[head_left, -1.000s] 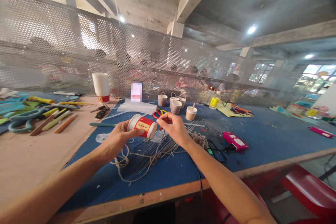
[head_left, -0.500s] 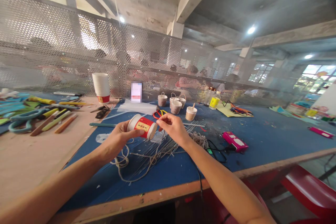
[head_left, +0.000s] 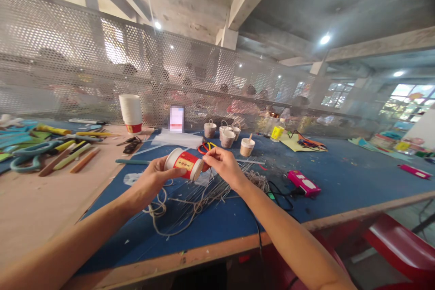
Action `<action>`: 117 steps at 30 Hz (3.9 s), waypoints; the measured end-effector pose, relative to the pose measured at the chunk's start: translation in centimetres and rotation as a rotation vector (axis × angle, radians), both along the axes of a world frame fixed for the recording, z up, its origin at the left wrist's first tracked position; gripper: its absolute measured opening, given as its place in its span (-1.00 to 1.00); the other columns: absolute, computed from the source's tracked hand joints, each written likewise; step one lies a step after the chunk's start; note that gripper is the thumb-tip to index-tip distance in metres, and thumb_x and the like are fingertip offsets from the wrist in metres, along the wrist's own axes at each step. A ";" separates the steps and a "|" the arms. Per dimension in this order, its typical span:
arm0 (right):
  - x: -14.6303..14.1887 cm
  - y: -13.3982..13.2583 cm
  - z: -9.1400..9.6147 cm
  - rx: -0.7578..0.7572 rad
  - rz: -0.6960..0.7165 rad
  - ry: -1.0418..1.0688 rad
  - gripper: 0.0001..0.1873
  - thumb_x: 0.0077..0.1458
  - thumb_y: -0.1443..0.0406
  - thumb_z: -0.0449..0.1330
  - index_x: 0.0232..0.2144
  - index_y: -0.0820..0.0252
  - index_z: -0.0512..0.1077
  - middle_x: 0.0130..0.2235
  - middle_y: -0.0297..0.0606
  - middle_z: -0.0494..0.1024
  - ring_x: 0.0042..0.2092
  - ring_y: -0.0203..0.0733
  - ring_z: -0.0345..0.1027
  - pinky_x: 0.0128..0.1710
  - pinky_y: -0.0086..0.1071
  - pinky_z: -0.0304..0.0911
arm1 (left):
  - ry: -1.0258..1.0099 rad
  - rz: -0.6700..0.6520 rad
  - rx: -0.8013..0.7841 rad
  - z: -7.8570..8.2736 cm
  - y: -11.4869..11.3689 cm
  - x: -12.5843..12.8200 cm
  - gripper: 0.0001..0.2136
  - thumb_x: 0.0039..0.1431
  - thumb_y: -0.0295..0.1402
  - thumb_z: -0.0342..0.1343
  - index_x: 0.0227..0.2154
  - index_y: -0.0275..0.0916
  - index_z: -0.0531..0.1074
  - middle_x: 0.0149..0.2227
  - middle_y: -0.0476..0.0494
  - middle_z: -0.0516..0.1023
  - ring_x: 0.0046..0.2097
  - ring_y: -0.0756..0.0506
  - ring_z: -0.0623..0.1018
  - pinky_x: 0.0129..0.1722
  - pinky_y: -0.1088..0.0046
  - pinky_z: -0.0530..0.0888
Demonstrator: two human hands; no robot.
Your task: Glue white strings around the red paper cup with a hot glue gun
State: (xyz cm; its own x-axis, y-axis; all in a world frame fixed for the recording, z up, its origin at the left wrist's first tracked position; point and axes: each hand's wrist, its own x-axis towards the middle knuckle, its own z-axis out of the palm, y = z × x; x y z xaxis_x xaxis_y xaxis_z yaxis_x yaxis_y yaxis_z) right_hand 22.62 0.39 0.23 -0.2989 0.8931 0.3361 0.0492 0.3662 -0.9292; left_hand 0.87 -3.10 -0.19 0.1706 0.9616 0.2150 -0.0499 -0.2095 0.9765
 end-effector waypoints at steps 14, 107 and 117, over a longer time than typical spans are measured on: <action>-0.2 0.0 0.0 -0.099 0.020 0.050 -0.79 0.09 0.16 0.33 -0.39 0.14 0.42 -0.48 -0.35 0.61 -0.38 -0.17 0.57 -0.16 -0.27 0.45 | -0.029 -0.054 -0.015 0.2 -0.2 0.1 -0.73 -0.05 -0.26 0.41 -0.24 -0.17 0.68 -0.27 -0.13 0.75 -0.23 -0.24 0.68 -0.08 0.26 0.59; 0.0 -0.8 -1.4 0.783 -0.302 -0.512 -0.86 0.25 0.39 0.16 -0.17 0.05 0.43 -0.29 -0.32 0.65 -0.24 -0.14 0.54 0.30 -0.01 0.05 | -0.210 -0.107 -0.193 0.1 0.6 0.2 -0.72 -0.02 -0.23 0.44 -0.27 -0.28 0.68 -0.24 -0.26 0.74 -0.24 -0.19 0.68 -0.13 0.36 0.58; -0.4 -0.8 -1.6 0.697 -0.278 -0.434 -0.93 0.27 0.31 0.21 -0.19 0.04 0.44 -0.30 -0.32 0.66 -0.24 -0.12 0.55 0.27 0.02 0.09 | -0.214 0.031 -0.079 -0.3 1.1 -0.2 -0.72 -0.05 -0.21 0.45 -0.33 -0.28 0.64 -0.29 -0.22 0.72 -0.23 -0.21 0.67 -0.16 0.34 0.56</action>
